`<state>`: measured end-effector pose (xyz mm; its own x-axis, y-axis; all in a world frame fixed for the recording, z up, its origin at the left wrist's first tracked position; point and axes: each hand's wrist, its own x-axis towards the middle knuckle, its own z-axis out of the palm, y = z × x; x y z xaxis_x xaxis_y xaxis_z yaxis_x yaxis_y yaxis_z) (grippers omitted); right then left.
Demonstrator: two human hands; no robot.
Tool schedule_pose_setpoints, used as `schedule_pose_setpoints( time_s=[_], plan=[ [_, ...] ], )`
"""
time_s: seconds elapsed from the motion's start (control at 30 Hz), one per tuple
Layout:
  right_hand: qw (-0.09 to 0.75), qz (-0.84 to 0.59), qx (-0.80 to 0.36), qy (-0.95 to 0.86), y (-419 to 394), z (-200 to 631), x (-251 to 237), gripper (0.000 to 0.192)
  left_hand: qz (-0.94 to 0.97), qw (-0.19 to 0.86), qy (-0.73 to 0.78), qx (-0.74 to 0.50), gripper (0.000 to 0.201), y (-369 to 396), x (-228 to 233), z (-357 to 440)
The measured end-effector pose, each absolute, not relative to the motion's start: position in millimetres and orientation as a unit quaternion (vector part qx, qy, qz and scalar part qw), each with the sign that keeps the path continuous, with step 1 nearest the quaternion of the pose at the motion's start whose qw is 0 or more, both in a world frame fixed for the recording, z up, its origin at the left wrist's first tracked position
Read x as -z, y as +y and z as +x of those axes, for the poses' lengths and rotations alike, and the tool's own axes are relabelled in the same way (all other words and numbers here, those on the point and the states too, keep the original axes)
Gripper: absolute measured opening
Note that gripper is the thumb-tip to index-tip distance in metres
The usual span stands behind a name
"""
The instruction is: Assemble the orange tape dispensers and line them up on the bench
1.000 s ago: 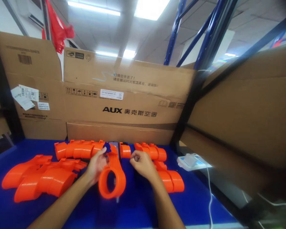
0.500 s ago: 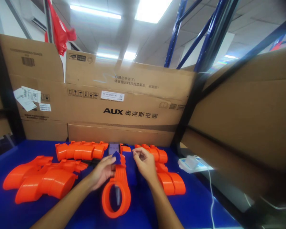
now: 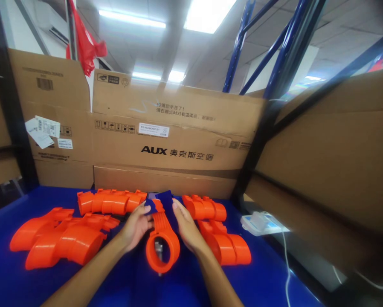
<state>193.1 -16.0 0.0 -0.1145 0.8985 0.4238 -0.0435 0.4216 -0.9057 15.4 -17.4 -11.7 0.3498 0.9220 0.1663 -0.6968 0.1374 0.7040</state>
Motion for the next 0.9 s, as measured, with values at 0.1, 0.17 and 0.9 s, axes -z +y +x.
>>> schedule_pose_setpoints(
  time_s=[0.1, 0.17, 0.9],
  plan=[
    [0.577, -0.342, -0.422, -0.609, -14.8, 192.1, 1.8, 0.048, 0.379, 0.723, 0.156, -0.557, 0.026, -17.9, 11.7, 16.5],
    [0.57, -0.337, -0.436, -0.61, -13.6, 193.6, 0.8, 0.048, 0.391, 0.71, 0.158, -0.564, 0.027, -18.7, 11.0, 17.0],
    [0.57, -0.3, -0.35, -0.68, -6.0, 214.7, -1.9, 0.037, 0.412, 0.608, 0.216, -0.644, 0.036, -12.0, 11.5, 17.5]
  ],
)
